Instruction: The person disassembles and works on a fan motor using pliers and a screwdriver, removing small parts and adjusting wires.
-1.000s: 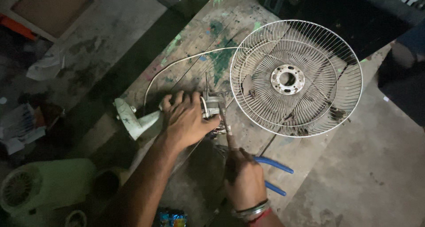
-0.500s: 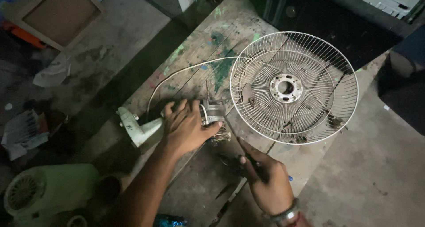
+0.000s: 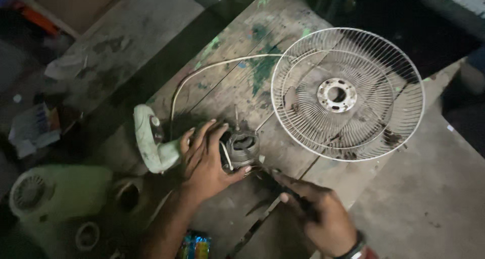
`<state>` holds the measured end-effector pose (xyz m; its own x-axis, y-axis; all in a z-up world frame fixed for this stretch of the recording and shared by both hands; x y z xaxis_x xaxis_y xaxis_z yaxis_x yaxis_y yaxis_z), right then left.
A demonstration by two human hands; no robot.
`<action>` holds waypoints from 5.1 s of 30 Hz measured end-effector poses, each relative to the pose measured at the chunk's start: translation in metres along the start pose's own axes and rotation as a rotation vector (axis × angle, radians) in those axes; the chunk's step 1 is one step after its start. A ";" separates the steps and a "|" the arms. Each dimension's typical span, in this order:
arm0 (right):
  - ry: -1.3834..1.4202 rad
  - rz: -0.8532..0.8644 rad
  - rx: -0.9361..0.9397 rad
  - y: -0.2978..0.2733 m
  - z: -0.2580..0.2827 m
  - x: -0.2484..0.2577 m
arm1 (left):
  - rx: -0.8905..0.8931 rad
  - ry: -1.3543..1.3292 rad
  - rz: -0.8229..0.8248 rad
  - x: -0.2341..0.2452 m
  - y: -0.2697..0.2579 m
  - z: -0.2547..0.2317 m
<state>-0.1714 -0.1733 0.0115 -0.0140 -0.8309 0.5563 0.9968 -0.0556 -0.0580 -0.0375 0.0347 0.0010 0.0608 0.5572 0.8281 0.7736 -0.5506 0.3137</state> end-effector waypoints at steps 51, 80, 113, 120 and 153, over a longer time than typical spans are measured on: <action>-0.292 0.205 0.053 -0.020 -0.025 -0.018 | 0.124 0.051 0.104 0.003 -0.005 0.011; -0.269 0.093 0.113 0.034 -0.036 0.001 | 0.123 0.206 0.097 -0.015 -0.013 0.023; -0.349 0.011 -0.200 -0.020 -0.047 0.026 | 0.107 0.196 0.298 0.000 0.018 0.018; -0.345 -0.042 -0.120 -0.027 -0.051 0.005 | 0.286 0.185 0.689 -0.027 0.084 0.030; 0.656 -0.263 -0.451 -0.049 -0.086 -0.043 | 0.178 0.083 0.615 -0.013 0.115 0.016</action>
<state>-0.2262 -0.1830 -0.0810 -0.4237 -0.9058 0.0109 0.8293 -0.3927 -0.3976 0.0612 -0.0259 0.0189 0.4829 0.1184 0.8676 0.7061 -0.6388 -0.3057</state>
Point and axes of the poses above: each hand's wrist, its own y-axis towards the middle knuckle, its own x-axis out of the back of the hand, z = x × y, the point moved 4 cm from there along y, towards the middle knuckle, and after that the axes turned 11 degrees about -y, right-handed, at the moved point
